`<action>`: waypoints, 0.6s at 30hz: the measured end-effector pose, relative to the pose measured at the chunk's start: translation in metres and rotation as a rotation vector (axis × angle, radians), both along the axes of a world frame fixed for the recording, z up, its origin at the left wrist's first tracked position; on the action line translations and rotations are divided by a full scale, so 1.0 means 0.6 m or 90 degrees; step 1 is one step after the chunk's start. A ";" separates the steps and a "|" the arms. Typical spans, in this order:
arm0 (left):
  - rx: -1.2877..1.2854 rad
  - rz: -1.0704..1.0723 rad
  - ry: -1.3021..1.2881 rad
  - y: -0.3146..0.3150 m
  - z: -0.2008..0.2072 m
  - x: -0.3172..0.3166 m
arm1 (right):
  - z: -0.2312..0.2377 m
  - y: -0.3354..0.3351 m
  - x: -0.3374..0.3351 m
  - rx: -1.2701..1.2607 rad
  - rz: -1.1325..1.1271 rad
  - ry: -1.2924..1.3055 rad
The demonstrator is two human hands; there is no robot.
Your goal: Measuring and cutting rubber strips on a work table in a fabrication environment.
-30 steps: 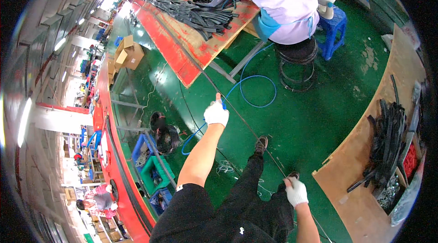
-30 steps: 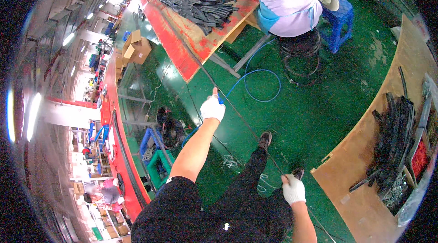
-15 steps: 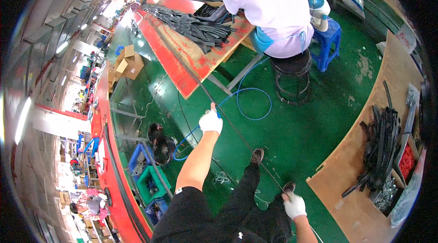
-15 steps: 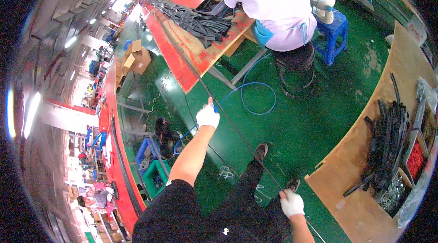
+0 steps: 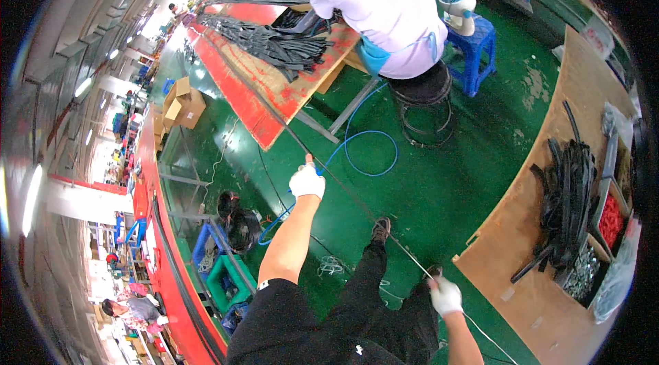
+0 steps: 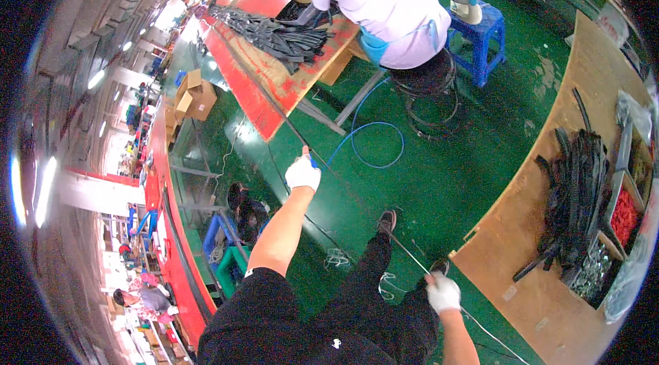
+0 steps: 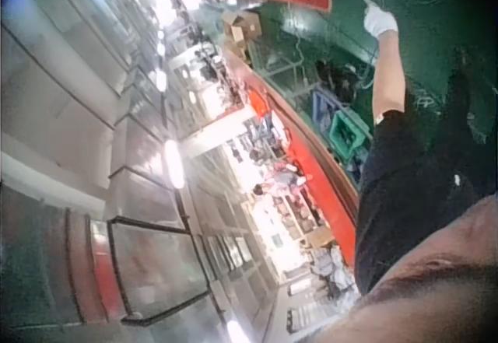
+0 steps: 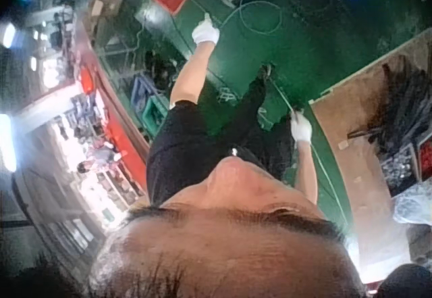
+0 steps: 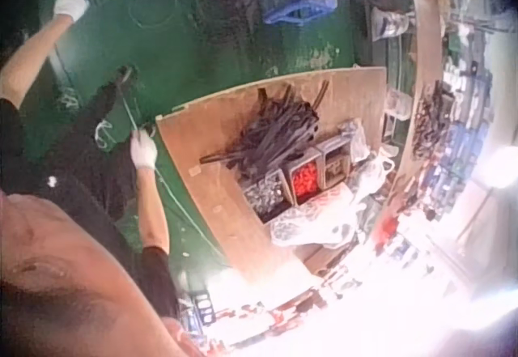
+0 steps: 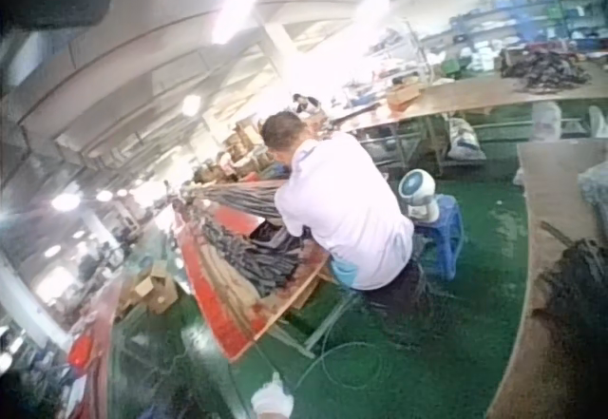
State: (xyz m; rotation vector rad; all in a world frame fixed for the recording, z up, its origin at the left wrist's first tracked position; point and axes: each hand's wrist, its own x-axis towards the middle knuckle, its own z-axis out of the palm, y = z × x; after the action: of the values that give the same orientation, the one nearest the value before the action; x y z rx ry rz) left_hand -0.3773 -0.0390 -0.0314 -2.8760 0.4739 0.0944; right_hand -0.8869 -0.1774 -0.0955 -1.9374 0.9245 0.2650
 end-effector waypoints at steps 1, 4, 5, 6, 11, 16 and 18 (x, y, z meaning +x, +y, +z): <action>-0.005 0.025 -0.007 0.014 -0.006 0.012 | 0.012 0.004 0.043 0.042 0.007 -0.033; 0.013 0.030 -0.007 -0.003 -0.001 0.019 | -0.017 0.006 -0.013 0.059 0.074 0.075; 0.013 0.035 -0.002 0.002 -0.007 0.018 | -0.041 0.011 -0.083 0.063 0.038 0.061; 0.011 0.039 0.002 0.002 -0.011 0.018 | -0.079 0.020 -0.170 0.057 0.004 0.083; 0.028 -0.012 -0.001 -0.018 -0.024 -0.015 | -0.144 0.016 -0.342 0.035 0.004 0.126; 0.022 0.015 -0.002 -0.031 -0.025 0.003 | -0.056 0.016 -0.051 0.032 0.012 0.016; 0.010 0.037 -0.019 -0.029 -0.033 0.008 | -0.039 0.028 -0.024 0.056 0.010 -0.001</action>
State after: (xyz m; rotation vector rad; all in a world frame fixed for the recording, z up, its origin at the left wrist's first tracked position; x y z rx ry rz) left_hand -0.3726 -0.0565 -0.0512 -2.8715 0.3825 0.0650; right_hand -0.9014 -0.1608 -0.1191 -1.8648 0.8827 0.3086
